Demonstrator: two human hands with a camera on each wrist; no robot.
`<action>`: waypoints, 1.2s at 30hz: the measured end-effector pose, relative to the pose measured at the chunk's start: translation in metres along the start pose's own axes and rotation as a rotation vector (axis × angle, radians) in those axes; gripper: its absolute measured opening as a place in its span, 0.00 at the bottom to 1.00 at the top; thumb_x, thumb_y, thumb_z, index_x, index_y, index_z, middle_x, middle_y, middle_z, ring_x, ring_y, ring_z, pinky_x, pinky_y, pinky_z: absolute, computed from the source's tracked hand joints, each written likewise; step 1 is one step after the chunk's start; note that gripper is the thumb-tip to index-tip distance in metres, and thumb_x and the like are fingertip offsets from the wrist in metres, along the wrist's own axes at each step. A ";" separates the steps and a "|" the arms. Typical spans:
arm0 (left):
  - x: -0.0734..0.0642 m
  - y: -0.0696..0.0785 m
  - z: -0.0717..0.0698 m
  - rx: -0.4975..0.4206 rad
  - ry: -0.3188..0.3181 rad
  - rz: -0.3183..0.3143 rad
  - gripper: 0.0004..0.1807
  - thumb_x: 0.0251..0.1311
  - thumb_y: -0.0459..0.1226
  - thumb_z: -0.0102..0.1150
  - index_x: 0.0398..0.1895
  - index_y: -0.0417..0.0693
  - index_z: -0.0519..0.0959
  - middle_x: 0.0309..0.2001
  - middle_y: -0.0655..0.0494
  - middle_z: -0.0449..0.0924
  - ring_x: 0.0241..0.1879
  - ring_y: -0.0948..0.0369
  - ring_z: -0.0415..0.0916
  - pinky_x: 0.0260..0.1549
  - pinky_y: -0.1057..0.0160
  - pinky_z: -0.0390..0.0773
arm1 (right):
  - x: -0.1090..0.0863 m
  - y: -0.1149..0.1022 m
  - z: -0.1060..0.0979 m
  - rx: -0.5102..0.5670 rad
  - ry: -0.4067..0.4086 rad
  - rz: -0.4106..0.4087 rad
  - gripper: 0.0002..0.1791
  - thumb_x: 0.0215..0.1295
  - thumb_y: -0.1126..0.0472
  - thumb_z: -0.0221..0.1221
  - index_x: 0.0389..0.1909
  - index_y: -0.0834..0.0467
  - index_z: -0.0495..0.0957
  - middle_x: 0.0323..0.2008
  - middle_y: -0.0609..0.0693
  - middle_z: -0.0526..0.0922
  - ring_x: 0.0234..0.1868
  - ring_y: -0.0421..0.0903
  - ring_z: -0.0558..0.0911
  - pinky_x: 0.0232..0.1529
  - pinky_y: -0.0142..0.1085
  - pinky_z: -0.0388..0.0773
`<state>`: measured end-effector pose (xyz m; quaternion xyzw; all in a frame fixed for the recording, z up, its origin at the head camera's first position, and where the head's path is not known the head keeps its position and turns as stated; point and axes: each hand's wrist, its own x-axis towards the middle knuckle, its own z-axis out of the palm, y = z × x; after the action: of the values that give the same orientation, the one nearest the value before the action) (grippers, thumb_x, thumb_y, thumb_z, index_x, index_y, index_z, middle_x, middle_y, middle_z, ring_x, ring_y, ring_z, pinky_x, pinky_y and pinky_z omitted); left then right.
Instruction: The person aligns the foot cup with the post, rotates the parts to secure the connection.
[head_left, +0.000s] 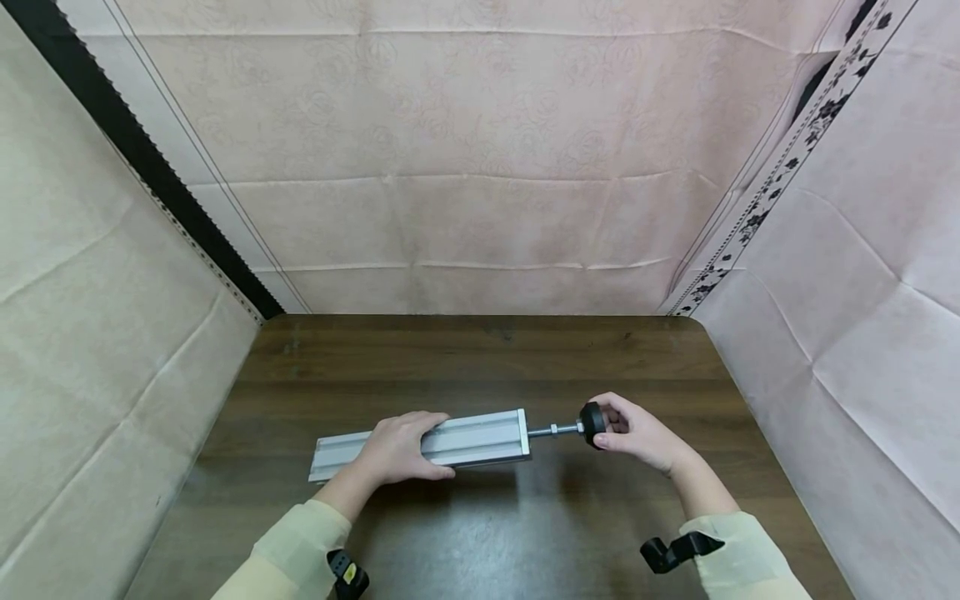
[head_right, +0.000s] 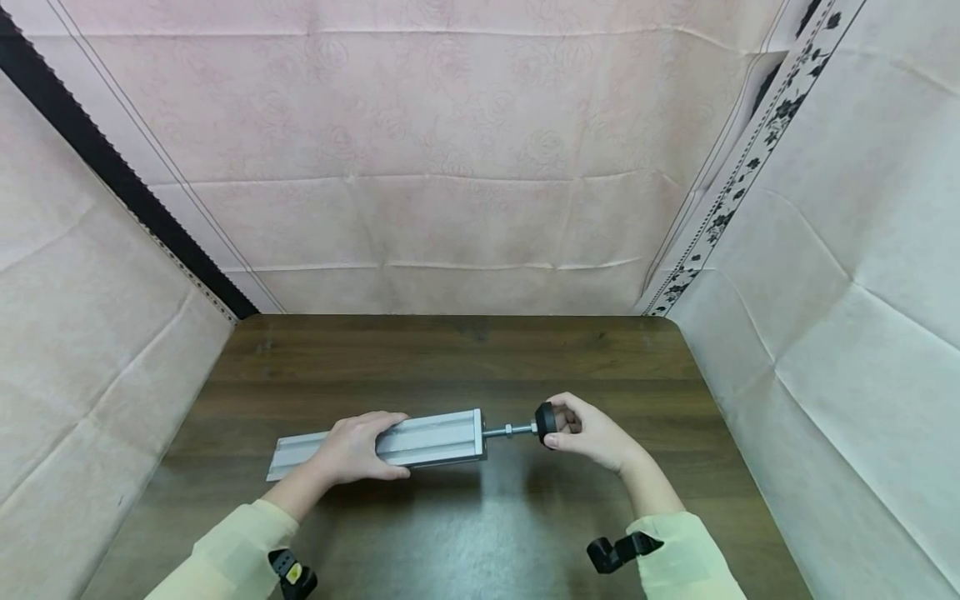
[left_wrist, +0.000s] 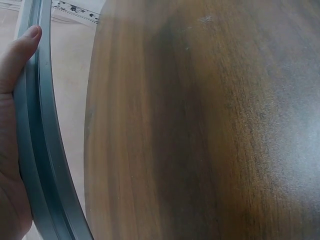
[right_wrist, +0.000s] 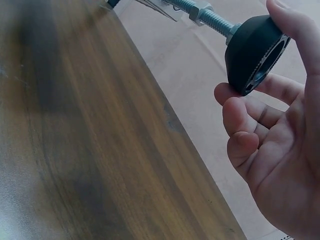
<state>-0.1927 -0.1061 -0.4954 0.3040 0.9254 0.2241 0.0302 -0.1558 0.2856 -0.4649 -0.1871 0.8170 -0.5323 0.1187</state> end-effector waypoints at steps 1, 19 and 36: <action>0.000 0.000 0.000 0.000 -0.001 -0.001 0.43 0.39 0.61 0.68 0.59 0.51 0.73 0.55 0.54 0.75 0.55 0.56 0.72 0.51 0.48 0.70 | 0.000 0.000 0.000 0.002 0.000 0.000 0.21 0.59 0.64 0.60 0.53 0.62 0.67 0.38 0.57 0.76 0.37 0.46 0.77 0.35 0.38 0.75; -0.001 -0.003 0.002 -0.015 0.021 -0.023 0.42 0.38 0.60 0.69 0.58 0.50 0.74 0.55 0.53 0.76 0.54 0.55 0.72 0.51 0.48 0.70 | 0.001 0.002 0.001 -0.008 -0.026 0.048 0.25 0.65 0.56 0.56 0.55 0.70 0.66 0.35 0.55 0.79 0.31 0.44 0.78 0.30 0.34 0.74; -0.002 -0.002 -0.001 0.003 0.008 -0.049 0.41 0.40 0.60 0.68 0.59 0.50 0.74 0.57 0.53 0.74 0.56 0.54 0.70 0.51 0.47 0.69 | -0.003 0.000 0.005 0.133 -0.044 -0.115 0.50 0.51 0.76 0.64 0.71 0.53 0.48 0.63 0.56 0.60 0.40 0.46 0.76 0.32 0.35 0.73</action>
<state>-0.1927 -0.1090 -0.4953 0.2803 0.9331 0.2233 0.0317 -0.1510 0.2825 -0.4667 -0.2370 0.7651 -0.5869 0.1181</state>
